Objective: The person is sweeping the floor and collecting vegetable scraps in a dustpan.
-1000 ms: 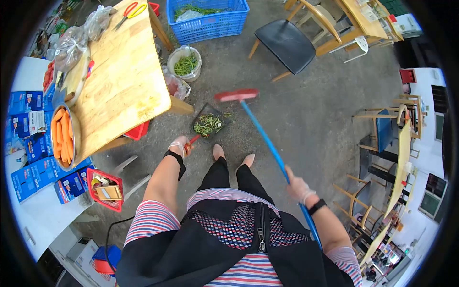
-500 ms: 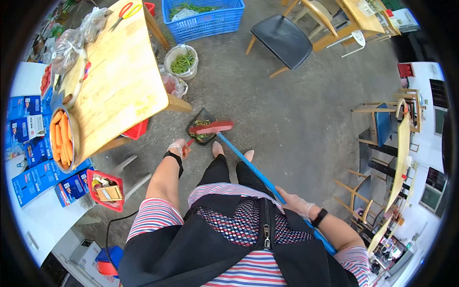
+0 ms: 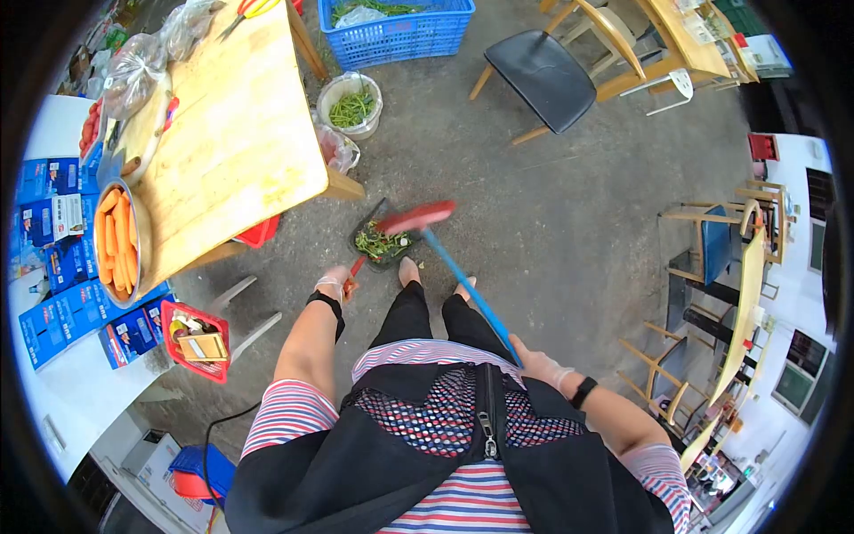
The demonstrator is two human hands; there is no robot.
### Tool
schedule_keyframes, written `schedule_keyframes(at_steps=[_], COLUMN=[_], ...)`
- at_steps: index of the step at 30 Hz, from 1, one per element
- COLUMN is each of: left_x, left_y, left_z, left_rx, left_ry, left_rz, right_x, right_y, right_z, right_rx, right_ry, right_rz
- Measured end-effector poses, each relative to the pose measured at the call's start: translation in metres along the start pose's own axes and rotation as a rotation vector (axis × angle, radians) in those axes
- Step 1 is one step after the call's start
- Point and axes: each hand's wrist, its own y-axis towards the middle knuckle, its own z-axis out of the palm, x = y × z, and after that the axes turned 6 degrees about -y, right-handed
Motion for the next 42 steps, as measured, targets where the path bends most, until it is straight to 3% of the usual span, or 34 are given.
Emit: schedule_keyframes(at_steps=[2, 5, 8, 12, 15, 17, 18, 20, 21, 22, 24, 30, 34, 39, 42], left_x=[0.004, 0.019, 0.05, 0.108, 0.164, 0.197, 0.215, 0.25, 0.267, 0.283, 0.306, 0.355, 0.371, 0.376, 0.374], left_y=[0.001, -0.003, -0.011, -0.017, -0.024, -0.032, -0.038, -0.046, -0.048, -0.05, -0.05, -0.026, -0.01, -0.007, -0.012], left_z=[-0.001, -0.017, -0.03, -0.037, -0.036, -0.029, -0.026, -0.023, -0.021, -0.02, -0.018, 0.009, 0.034, 0.08, 0.098], left_rx=[-0.008, 0.031, 0.028, -0.01, 0.007, -0.014, -0.025, -0.037, -0.04, -0.021, -0.001, 0.028, 0.054, 0.09, 0.077], left_ry=[-0.001, -0.099, -0.092, -0.183, -0.337, -0.407, -0.419, -0.475, -0.484, -0.493, -0.508, -0.592, -0.577, -0.667, -0.678], left_rz=[0.02, 0.021, 0.076, 0.108, 0.11, 0.118, 0.106, 0.113, 0.105, 0.11, 0.125, 0.038, 0.063, 0.062, 0.081], right_x=[-0.006, -0.005, 0.017, 0.01, 0.003, 0.008, 0.011, 0.012, -0.013, -0.031, -0.071, -0.117, -0.133, -0.12, -0.144], right_y=[-0.025, -0.063, -0.078, -0.034, 0.043, 0.083, 0.089, 0.091, 0.104, 0.085, 0.058, -0.032, -0.028, 0.031, -0.002], right_z=[-0.012, -0.023, -0.057, -0.09, -0.104, -0.108, -0.103, -0.085, -0.063, -0.049, -0.021, -0.016, 0.008, 0.05, 0.109], right_rx=[0.119, 0.095, 0.029, -0.174, -0.303, -0.3, -0.283, -0.155, -0.166, -0.189, -0.126, -0.088, -0.261, -0.233, -0.11], right_ry=[0.058, 0.015, -0.142, -0.325, -0.463, -0.412, -0.42, -0.387, -0.544, -0.452, -0.546, -0.681, -0.622, -0.698, -0.632], right_rz=[-0.169, -0.238, -0.128, -0.188, -0.249, -0.265, -0.276, -0.099, -0.137, -0.164, -0.137, -0.135, -0.125, -0.083, -0.055])
